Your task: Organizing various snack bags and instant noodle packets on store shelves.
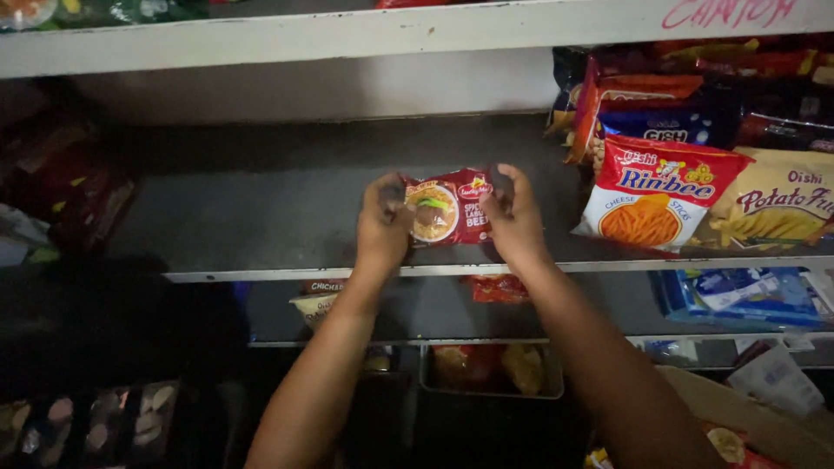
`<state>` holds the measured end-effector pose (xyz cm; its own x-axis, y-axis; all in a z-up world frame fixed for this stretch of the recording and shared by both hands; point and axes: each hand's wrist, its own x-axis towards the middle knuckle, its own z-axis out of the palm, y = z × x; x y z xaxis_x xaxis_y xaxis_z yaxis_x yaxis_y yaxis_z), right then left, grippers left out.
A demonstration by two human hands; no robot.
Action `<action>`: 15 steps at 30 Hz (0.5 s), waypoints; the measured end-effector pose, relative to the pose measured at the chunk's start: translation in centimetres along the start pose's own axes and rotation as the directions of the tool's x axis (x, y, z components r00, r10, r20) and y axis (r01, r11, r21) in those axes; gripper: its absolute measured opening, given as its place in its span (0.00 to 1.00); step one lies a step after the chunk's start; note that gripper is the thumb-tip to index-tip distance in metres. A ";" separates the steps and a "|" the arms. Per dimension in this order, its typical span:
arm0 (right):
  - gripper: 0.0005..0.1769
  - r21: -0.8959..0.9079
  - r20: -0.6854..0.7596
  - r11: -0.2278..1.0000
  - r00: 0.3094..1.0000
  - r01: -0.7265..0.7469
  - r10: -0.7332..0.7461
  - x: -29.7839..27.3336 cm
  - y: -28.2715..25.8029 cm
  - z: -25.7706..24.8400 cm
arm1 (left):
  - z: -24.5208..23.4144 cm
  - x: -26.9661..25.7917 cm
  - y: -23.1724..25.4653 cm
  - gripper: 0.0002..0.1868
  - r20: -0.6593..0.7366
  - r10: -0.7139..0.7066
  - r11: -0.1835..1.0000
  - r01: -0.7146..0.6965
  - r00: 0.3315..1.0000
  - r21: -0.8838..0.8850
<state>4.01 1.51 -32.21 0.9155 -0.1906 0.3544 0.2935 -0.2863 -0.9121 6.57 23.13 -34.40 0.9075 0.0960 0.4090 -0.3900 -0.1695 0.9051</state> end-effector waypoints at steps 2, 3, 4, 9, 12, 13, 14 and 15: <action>0.31 0.053 0.000 0.996 0.997 0.075 -0.076 -0.1 0.2 -0.2 | -0.3 -0.3 0.6 0.29 0.023 -0.009 0.984 0.013 1.000 -0.178; 0.33 0.106 -0.001 0.983 0.988 0.153 -0.154 -0.4 0.4 -0.3 | -0.5 -0.7 0.9 0.31 0.042 -0.015 0.936 0.029 0.999 -0.351; 0.33 0.104 -0.003 0.984 0.989 0.147 -0.148 -0.6 0.1 -0.3 | -0.7 -0.8 0.8 0.31 0.048 -0.020 0.936 0.035 0.999 -0.351; 0.29 -0.173 -0.068 0.982 0.994 0.069 -0.082 -1.2 -2.8 -0.5 | -1.5 -0.8 3.1 0.21 0.016 -0.151 0.944 0.149 0.988 -0.294; 0.21 -0.211 -0.110 0.964 0.977 0.158 -0.184 -1.1 -1.1 -0.3 | -1.4 -0.7 1.1 0.10 -0.003 -0.053 0.941 0.049 0.999 -0.335; 0.21 -0.216 -0.111 0.964 0.976 0.157 -0.185 -1.2 -1.1 -0.4 | -1.4 -0.9 1.6 0.10 0.000 -0.053 0.940 0.050 0.999 -0.339; 0.18 -0.177 -0.143 0.972 0.973 0.155 -0.182 -1.2 -1.1 -0.4 | -1.5 -1.0 2.1 0.08 0.000 -0.091 0.945 0.086 0.996 -0.315; 0.15 -0.138 -0.174 0.978 0.969 0.154 -0.177 -1.3 -1.2 -0.4 | -1.6 -1.1 2.5 0.06 0.000 -0.128 0.949 0.122 0.992 -0.292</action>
<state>2.34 1.68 -31.47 0.7867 -0.2973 0.5410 0.3905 -0.4390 -0.8092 4.35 24.21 -32.35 0.9499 0.1166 0.2900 -0.3046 0.1373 0.9425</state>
